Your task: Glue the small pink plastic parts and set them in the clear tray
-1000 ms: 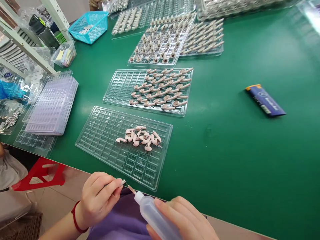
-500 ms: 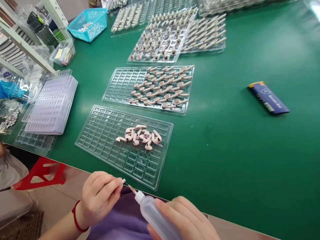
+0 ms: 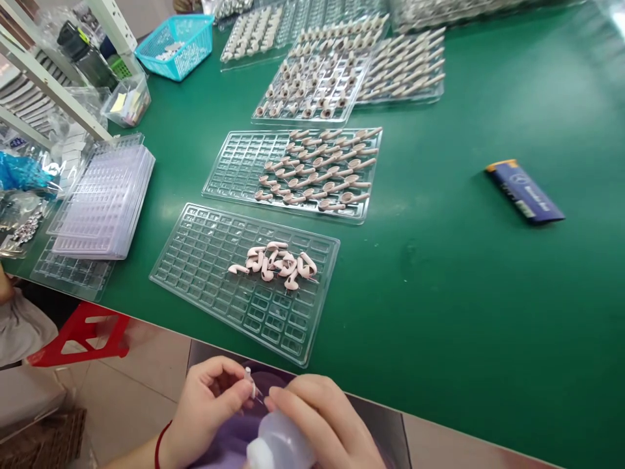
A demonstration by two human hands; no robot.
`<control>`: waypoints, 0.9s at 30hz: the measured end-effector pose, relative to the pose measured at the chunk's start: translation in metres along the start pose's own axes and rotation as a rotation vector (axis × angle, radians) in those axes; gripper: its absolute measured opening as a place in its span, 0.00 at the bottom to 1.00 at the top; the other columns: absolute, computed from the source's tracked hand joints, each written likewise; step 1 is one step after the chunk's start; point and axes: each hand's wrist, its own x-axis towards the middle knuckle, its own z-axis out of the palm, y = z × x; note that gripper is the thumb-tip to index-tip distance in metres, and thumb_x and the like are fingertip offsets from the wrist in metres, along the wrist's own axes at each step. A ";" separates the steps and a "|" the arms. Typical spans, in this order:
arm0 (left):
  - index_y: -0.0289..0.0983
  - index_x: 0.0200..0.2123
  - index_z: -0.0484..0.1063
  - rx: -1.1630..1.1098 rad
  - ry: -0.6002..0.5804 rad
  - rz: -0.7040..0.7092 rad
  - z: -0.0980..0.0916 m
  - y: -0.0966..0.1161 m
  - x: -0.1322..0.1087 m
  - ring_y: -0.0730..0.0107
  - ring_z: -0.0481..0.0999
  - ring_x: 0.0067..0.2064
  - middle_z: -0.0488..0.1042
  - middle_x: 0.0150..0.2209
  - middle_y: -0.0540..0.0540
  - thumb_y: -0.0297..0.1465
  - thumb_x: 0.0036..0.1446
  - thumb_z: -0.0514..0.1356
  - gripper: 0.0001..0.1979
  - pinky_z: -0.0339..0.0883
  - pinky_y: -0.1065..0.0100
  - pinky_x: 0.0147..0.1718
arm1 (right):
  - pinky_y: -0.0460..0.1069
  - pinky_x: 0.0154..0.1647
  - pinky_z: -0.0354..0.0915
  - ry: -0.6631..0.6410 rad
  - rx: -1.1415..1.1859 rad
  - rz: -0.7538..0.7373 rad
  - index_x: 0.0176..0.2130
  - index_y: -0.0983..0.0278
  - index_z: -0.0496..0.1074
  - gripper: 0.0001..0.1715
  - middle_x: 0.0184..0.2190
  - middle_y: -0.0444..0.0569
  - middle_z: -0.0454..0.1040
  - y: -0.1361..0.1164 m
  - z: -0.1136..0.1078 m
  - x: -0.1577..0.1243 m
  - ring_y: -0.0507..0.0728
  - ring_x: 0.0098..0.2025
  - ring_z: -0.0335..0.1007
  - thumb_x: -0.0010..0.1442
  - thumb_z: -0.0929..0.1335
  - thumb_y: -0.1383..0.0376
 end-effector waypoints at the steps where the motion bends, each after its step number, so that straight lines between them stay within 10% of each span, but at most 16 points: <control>1: 0.33 0.29 0.75 -0.088 -0.015 -0.078 0.002 -0.002 0.002 0.72 0.76 0.25 0.79 0.25 0.45 0.39 0.50 0.70 0.14 0.70 0.74 0.27 | 0.49 0.36 0.71 0.021 -0.025 -0.030 0.51 0.64 0.71 0.22 0.36 0.51 0.74 0.001 0.003 0.004 0.56 0.35 0.73 0.58 0.67 0.78; 27: 0.32 0.25 0.79 -0.334 -0.057 -0.138 0.009 0.001 0.013 0.75 0.72 0.22 0.78 0.22 0.46 0.38 0.43 0.74 0.15 0.67 0.73 0.25 | 0.51 0.35 0.69 0.079 -0.100 -0.071 0.43 0.64 0.71 0.13 0.32 0.50 0.78 0.001 0.009 0.014 0.55 0.33 0.74 0.59 0.66 0.76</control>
